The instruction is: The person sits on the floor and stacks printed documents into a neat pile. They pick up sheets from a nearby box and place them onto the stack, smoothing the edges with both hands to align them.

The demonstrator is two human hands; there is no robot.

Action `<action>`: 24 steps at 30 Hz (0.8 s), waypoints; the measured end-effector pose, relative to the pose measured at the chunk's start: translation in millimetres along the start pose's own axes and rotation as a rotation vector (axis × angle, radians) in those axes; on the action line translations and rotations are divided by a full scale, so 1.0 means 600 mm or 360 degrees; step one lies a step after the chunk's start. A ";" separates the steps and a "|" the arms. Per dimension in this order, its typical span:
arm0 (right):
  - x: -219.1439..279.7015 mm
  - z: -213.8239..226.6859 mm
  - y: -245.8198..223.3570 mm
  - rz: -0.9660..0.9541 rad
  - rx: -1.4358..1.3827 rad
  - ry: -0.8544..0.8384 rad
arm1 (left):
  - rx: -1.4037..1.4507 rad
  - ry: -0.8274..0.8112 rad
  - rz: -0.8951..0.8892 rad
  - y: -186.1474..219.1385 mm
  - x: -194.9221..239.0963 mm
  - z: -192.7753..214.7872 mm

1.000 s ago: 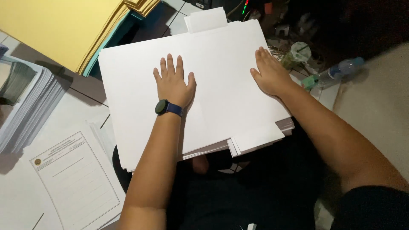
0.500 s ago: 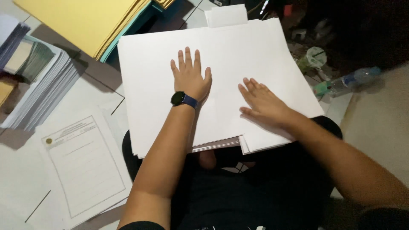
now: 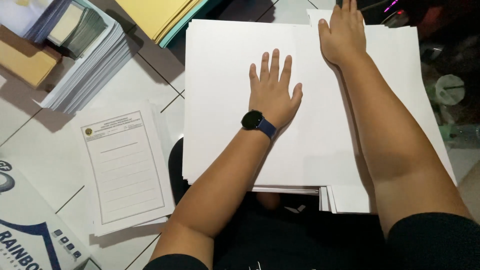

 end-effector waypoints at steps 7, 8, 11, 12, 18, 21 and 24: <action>0.092 0.047 0.001 -0.0101 0.0087 -0.0230 | -0.0031 0.0069 0.0034 -0.003 0.000 -0.001; 0.107 0.054 0.035 -0.0257 0.0133 -0.0213 | -0.0020 0.0044 0.0031 -0.003 -0.001 -0.001; 0.189 0.077 0.085 -0.0413 0.0203 -0.0273 | -0.0013 -0.0017 0.0009 -0.004 0.002 0.004; 0.220 0.084 0.096 -0.0414 0.0227 -0.0357 | -0.0015 -0.0059 -0.0008 -0.002 0.000 0.005; 0.423 0.110 0.111 -0.0347 0.0526 -0.0612 | 0.0058 0.0182 -0.0570 0.044 0.018 0.009; 0.459 0.121 0.136 -0.0128 0.0393 -0.0318 | 0.0022 0.0062 -0.0623 0.073 0.024 -0.041; 0.475 0.133 0.120 -0.0207 0.0381 -0.0262 | -0.0036 -0.0248 -0.0314 0.073 -0.008 -0.052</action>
Point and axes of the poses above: each hand's wrist, its own x-axis away from the middle knuckle, its own z-axis out of the back of the hand, y = z × x, the point moved 7 cm from there along -x, towards the middle knuckle, and after that the axes turned 9 degrees about -z, right-handed, at the moved point
